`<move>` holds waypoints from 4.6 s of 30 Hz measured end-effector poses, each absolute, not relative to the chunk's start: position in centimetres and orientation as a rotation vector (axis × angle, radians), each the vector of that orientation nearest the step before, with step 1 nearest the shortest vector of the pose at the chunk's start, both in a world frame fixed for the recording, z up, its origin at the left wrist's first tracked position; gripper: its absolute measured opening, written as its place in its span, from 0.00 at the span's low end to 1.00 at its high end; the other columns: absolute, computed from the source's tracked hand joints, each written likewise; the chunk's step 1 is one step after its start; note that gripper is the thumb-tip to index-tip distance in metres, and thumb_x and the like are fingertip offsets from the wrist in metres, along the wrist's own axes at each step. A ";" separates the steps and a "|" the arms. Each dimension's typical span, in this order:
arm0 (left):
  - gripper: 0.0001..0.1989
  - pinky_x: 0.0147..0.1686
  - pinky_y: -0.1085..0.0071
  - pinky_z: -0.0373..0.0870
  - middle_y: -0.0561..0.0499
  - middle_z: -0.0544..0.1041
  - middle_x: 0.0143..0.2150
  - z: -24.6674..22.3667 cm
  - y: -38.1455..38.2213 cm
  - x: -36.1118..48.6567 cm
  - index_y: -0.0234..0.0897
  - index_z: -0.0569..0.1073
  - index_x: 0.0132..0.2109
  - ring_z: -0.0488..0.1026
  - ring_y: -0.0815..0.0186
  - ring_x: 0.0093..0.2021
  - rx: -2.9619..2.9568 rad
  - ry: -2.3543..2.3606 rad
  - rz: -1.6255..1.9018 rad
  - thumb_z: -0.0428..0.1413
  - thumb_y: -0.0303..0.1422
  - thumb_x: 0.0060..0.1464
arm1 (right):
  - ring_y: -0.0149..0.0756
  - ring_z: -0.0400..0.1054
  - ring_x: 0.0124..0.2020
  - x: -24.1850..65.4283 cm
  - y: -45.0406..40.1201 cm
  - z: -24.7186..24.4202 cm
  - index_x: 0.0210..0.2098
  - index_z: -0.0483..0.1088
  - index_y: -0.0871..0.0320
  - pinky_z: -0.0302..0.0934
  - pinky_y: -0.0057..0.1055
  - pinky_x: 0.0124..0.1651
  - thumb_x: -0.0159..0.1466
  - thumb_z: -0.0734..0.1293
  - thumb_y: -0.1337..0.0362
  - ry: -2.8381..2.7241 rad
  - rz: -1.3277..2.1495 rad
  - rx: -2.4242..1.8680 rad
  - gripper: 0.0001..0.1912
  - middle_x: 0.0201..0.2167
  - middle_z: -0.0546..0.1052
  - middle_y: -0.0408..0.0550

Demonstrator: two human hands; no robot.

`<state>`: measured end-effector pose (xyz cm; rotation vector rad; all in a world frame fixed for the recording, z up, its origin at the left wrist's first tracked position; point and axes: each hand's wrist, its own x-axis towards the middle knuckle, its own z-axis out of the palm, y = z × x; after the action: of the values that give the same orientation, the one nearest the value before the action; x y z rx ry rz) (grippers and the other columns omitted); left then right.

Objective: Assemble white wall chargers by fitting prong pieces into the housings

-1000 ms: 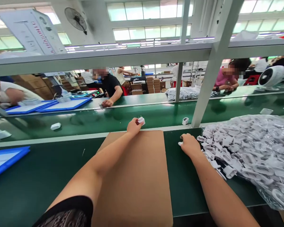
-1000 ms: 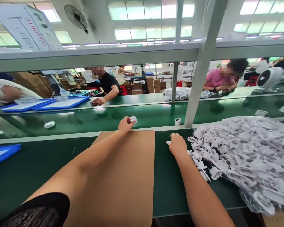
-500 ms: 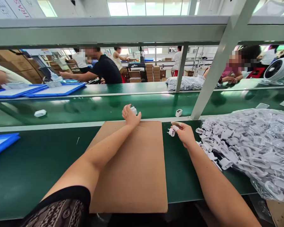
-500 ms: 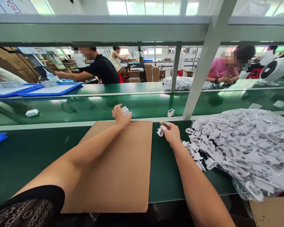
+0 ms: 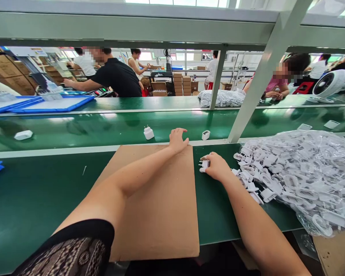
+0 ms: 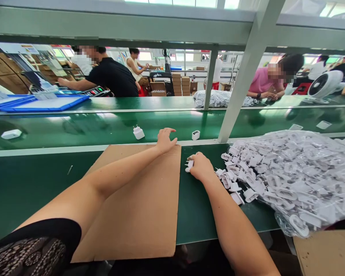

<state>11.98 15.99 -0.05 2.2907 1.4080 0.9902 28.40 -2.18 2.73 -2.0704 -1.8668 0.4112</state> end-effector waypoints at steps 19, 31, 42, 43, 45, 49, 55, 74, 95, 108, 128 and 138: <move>0.18 0.50 0.66 0.73 0.44 0.83 0.51 1.3 17.0 17.3 0.35 0.81 0.51 0.78 0.55 0.49 2.143 1.233 0.681 0.64 0.39 0.56 | 0.42 0.75 0.42 29.6 0.1 1.3 0.45 0.81 0.57 0.69 0.37 0.48 0.58 0.74 0.56 -1.051 0.599 -1.472 0.18 0.42 0.81 0.49; 0.31 0.55 0.59 0.77 0.42 0.79 0.55 0.5 3.3 4.6 0.39 0.78 0.60 0.79 0.54 0.51 2.048 1.055 0.680 0.69 0.41 0.48 | 0.32 0.73 0.30 28.3 0.3 1.1 0.38 0.80 0.57 0.67 0.28 0.32 0.45 0.81 0.53 -0.776 1.040 -1.312 0.23 0.35 0.83 0.49; 0.29 0.35 0.68 0.74 0.51 0.79 0.36 0.1 1.8 3.0 0.40 0.75 0.50 0.75 0.65 0.34 1.837 0.889 0.601 0.73 0.42 0.42 | 0.38 0.75 0.35 25.8 -1.3 1.8 0.39 0.82 0.59 0.68 0.33 0.38 0.43 0.82 0.51 -1.012 0.995 -1.339 0.27 0.36 0.84 0.51; 0.31 0.32 0.69 0.71 0.53 0.77 0.34 -0.2 1.8 3.1 0.40 0.74 0.48 0.73 0.65 0.32 1.838 0.931 0.632 0.74 0.44 0.39 | 0.40 0.76 0.37 25.5 -1.5 1.8 0.40 0.82 0.58 0.69 0.34 0.41 0.44 0.82 0.51 -1.047 0.985 -1.327 0.27 0.37 0.84 0.51; 0.38 0.30 0.69 0.69 0.55 0.76 0.33 -0.7 1.8 3.2 0.41 0.72 0.50 0.71 0.66 0.30 1.852 0.954 0.647 0.77 0.46 0.32 | 0.41 0.76 0.38 24.9 -1.9 1.8 0.41 0.82 0.58 0.70 0.37 0.44 0.46 0.81 0.51 -1.123 0.947 -1.330 0.26 0.38 0.84 0.51; 0.28 0.32 0.68 0.71 0.50 0.76 0.41 -0.9 2.2 2.8 0.41 0.77 0.48 0.71 0.67 0.31 1.911 0.808 0.660 0.73 0.46 0.42 | 0.41 0.76 0.38 23.7 -2.7 1.5 0.43 0.81 0.55 0.71 0.38 0.45 0.56 0.76 0.52 -1.371 0.768 -1.395 0.18 0.40 0.83 0.50; 0.14 0.30 0.68 0.70 0.49 0.75 0.41 -1.0 2.2 2.9 0.39 0.79 0.38 0.69 0.70 0.29 1.914 0.756 0.712 0.67 0.44 0.51 | 0.44 0.74 0.48 22.6 -4.2 1.9 0.49 0.80 0.51 0.69 0.40 0.52 0.66 0.65 0.64 -1.812 0.399 -1.336 0.15 0.45 0.82 0.51; 0.15 0.30 0.71 0.67 0.50 0.74 0.40 -0.3 2.0 3.1 0.36 0.80 0.35 0.66 0.74 0.28 1.906 0.769 0.677 0.66 0.44 0.52 | 0.40 0.78 0.39 22.7 -3.5 1.2 0.43 0.79 0.48 0.66 0.53 0.65 0.64 0.66 0.70 -1.938 0.120 -1.096 0.13 0.37 0.83 0.43; 0.14 0.30 0.71 0.67 0.50 0.74 0.42 -0.2 2.0 3.0 0.35 0.80 0.36 0.66 0.74 0.28 1.896 0.778 0.666 0.66 0.43 0.52 | 0.40 0.77 0.40 22.8 -3.5 1.0 0.37 0.75 0.48 0.59 0.57 0.69 0.64 0.66 0.70 -1.964 0.041 -1.114 0.09 0.36 0.82 0.44; 0.14 0.31 0.70 0.67 0.50 0.74 0.41 0.1 2.0 3.0 0.36 0.79 0.34 0.67 0.72 0.28 1.921 0.779 0.673 0.66 0.44 0.51 | 0.42 0.78 0.41 22.7 -3.4 0.8 0.42 0.76 0.49 0.58 0.60 0.69 0.63 0.67 0.68 -1.937 0.139 -1.188 0.10 0.39 0.84 0.46; 0.13 0.31 0.71 0.67 0.50 0.74 0.40 0.3 1.8 2.9 0.37 0.80 0.36 0.68 0.71 0.30 1.950 0.767 0.632 0.66 0.43 0.52 | 0.43 0.78 0.41 22.5 -3.8 0.9 0.40 0.77 0.48 0.55 0.61 0.71 0.63 0.68 0.66 -1.935 0.127 -1.223 0.08 0.36 0.83 0.45; 0.14 0.32 0.70 0.68 0.50 0.75 0.42 0.1 1.8 3.0 0.38 0.81 0.38 0.68 0.72 0.29 1.938 0.774 0.634 0.67 0.43 0.51 | 0.40 0.77 0.37 22.4 -3.6 1.7 0.42 0.79 0.49 0.55 0.62 0.70 0.61 0.70 0.64 -1.819 0.457 -1.279 0.09 0.37 0.84 0.42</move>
<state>2.99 1.79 0.11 1.9383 0.7740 0.6342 22.42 -3.63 1.68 -1.2791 -1.8195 0.4575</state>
